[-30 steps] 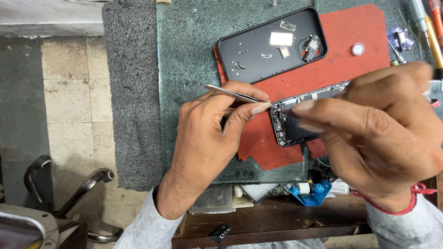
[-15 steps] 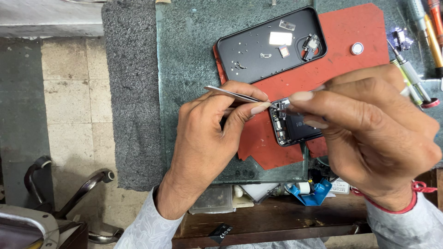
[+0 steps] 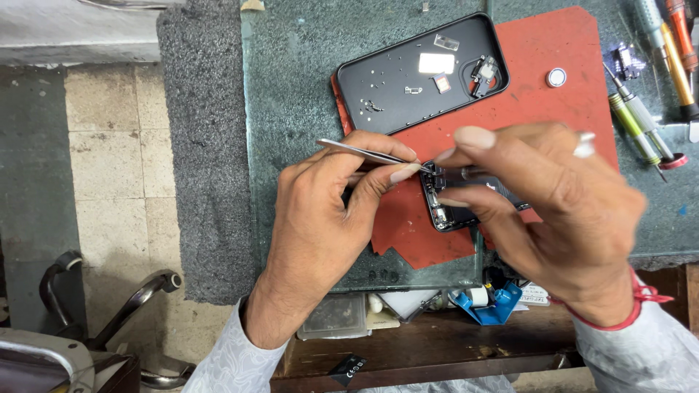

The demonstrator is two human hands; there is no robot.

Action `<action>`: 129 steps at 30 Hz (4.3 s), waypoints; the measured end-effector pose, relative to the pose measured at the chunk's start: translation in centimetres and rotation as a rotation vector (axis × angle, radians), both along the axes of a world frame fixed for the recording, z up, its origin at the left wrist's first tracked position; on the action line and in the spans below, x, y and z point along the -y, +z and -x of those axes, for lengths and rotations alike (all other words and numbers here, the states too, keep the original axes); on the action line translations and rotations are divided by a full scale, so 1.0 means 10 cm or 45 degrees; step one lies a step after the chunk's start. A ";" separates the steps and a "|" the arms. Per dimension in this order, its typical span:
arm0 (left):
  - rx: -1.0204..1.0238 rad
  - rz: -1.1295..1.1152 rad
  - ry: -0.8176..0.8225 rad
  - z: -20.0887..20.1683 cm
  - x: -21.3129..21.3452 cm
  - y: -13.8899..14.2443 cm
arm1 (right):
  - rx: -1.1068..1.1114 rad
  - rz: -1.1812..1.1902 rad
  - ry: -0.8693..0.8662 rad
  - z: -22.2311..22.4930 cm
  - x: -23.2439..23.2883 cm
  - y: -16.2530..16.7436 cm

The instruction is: The person uses tweezers and screwdrivers to remove and install small components inside a disassembled smartphone. They unscrew a metal bracket, lift it with tweezers, and then reposition and secure it back in place.

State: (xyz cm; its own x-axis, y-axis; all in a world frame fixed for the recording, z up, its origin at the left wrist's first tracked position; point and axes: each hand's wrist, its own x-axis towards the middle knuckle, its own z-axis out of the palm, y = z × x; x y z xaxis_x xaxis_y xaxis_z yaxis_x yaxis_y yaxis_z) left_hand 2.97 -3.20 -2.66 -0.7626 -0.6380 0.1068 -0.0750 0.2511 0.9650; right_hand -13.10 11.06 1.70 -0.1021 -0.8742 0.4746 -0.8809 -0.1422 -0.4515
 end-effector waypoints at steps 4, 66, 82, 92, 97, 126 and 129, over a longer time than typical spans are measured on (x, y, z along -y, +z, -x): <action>-0.068 -0.001 -0.012 -0.01 -0.01 0.00 | 0.320 0.085 -0.028 0.02 -0.06 -0.07; -0.043 0.232 -0.060 0.02 -0.05 0.10 | 0.030 -0.356 -0.701 0.12 -0.39 0.13; -0.038 0.318 -0.071 0.02 -0.03 0.04 | 0.101 -0.380 -0.732 0.08 -0.34 0.10; -0.012 0.311 -0.057 0.01 -0.04 0.08 | 0.119 -0.457 -0.633 0.25 -0.39 0.13; -0.025 0.331 -0.068 0.01 -0.04 0.07 | -0.018 -0.404 -0.498 0.29 -0.39 0.11; -0.076 0.348 -0.078 0.00 -0.02 0.06 | -0.181 -0.449 -0.171 0.23 0.00 0.06; -0.074 0.335 -0.085 0.01 -0.02 0.04 | -0.179 -0.468 -0.180 0.23 0.01 0.07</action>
